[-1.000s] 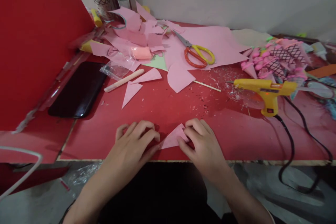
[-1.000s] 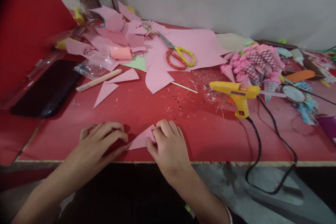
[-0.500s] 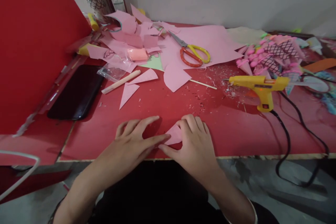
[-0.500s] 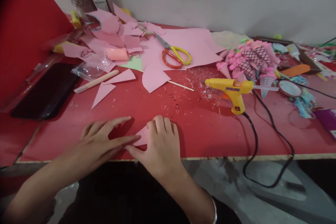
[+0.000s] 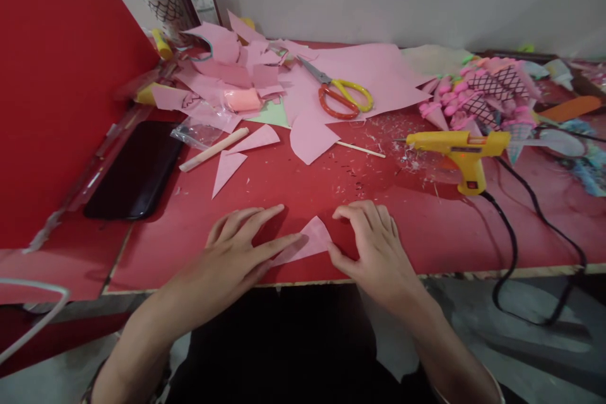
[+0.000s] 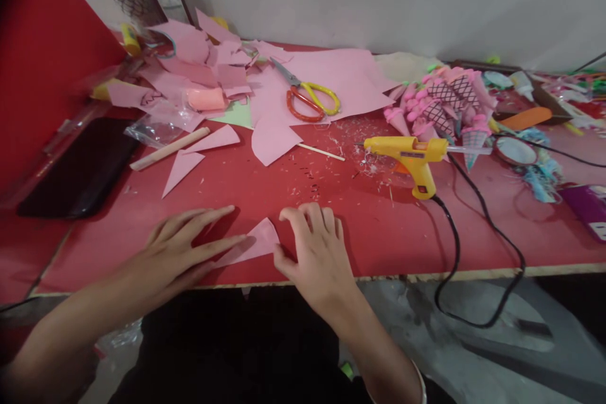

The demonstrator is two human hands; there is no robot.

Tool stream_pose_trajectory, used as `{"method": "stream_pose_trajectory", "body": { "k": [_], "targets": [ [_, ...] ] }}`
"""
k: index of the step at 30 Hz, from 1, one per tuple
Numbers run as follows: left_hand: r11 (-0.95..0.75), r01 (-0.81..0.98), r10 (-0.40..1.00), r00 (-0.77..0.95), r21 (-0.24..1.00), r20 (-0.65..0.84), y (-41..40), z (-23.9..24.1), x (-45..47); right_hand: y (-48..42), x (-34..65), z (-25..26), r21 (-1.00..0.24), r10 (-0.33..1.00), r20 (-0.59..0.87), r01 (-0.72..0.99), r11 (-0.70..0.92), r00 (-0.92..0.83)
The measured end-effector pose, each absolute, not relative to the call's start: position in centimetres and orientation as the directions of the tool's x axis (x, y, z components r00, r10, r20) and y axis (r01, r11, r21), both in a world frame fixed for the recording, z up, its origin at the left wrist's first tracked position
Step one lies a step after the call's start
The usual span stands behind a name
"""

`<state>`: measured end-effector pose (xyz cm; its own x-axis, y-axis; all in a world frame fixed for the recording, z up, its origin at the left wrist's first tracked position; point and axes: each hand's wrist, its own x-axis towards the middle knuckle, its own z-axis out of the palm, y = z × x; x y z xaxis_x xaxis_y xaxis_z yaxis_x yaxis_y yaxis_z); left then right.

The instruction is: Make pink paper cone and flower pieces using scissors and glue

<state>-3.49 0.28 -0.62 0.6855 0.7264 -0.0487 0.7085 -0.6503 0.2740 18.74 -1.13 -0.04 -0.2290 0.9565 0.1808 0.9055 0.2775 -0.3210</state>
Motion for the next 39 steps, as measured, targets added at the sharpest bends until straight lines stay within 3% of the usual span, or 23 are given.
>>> {"method": "stream_pose_trajectory", "body": {
  "k": [6, 10, 13, 22, 25, 32, 39],
  "targets": [
    [-0.701, 0.657, 0.683, 0.73, 0.277, -0.002, 0.3, -0.5, -3.6, -1.5, 18.8, -0.2, -0.332, 0.946, 0.245, 0.899, 0.287, -0.211],
    [-0.743, 0.614, 0.647, 0.761, 0.264, 0.051, 0.1, -0.7, -3.7, -1.8, 18.7, -0.4, -0.34, 0.826, 0.355, 0.762, 0.551, -0.438],
    [-0.788, 0.571, 0.606, 0.785, 0.23, 0.128, -0.2, -0.9, -3.7, -1.9, 18.6, -0.5, -0.341, 0.748, 0.34, 0.667, 0.662, -0.569],
    [-0.825, 0.548, 0.564, 0.78, 0.14, 0.27, -1.1, -0.3, -5.5, -1.4, 18.4, -0.7, -0.394, 0.77, 0.317, 0.662, 0.638, -0.553],
    [-0.815, 0.544, 0.579, 0.772, 0.198, 0.262, -1.1, -0.3, -6.0, -1.2, 18.0, -0.4, -0.415, 0.788, 0.307, 0.67, 0.615, -0.533],
    [-0.684, 0.534, 0.705, 0.657, 0.496, 0.266, -1.0, -0.1, -6.4, -0.5, 17.0, 0.4, -0.39, 0.798, 0.163, 0.705, 0.592, -0.58],
    [-0.596, 0.693, 0.795, 0.581, 0.406, 0.177, -0.5, -0.4, -4.7, 0.2, 17.0, 0.9, -0.39, 0.788, 0.066, 0.711, 0.585, -0.612]
  ]
}}
